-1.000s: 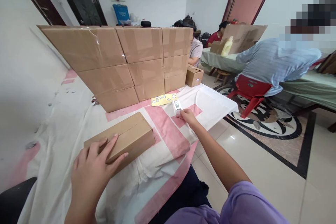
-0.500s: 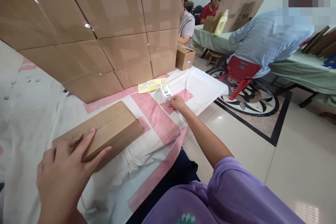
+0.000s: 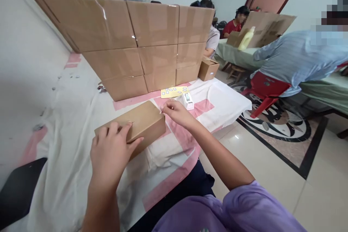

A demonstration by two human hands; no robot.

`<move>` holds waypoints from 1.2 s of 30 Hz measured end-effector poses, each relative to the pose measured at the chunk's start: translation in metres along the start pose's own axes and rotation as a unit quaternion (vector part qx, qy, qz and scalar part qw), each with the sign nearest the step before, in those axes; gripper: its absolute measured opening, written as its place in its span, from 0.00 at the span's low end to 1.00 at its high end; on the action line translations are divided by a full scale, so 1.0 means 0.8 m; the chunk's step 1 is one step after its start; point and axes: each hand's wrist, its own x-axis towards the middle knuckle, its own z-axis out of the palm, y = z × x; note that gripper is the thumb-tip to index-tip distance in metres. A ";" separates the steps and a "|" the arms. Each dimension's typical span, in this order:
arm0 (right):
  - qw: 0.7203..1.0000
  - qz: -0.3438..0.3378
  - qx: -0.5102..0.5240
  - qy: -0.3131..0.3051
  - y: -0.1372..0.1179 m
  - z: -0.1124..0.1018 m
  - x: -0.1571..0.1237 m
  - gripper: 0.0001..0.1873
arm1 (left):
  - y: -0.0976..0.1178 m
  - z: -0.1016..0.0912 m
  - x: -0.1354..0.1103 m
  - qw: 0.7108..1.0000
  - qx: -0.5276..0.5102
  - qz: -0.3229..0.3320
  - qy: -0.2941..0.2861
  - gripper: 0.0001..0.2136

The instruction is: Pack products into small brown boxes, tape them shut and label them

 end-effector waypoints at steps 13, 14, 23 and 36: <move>0.991 0.018 -0.089 -0.094 -0.005 0.048 0.050 0.13 | -0.015 0.014 -0.001 0.995 -0.101 -0.019 0.011 0.26; 0.992 0.028 -0.077 -0.091 -0.006 0.048 0.049 0.13 | -0.015 0.014 0.000 0.994 -0.106 -0.020 0.010 0.26; 0.993 0.065 -0.060 -0.082 -0.017 0.051 0.050 0.13 | -0.016 0.013 -0.001 0.992 -0.122 -0.027 0.007 0.27; 0.989 0.107 -0.096 -0.036 -0.025 0.061 0.054 0.15 | -0.014 0.015 -0.005 0.992 -0.121 -0.034 0.017 0.26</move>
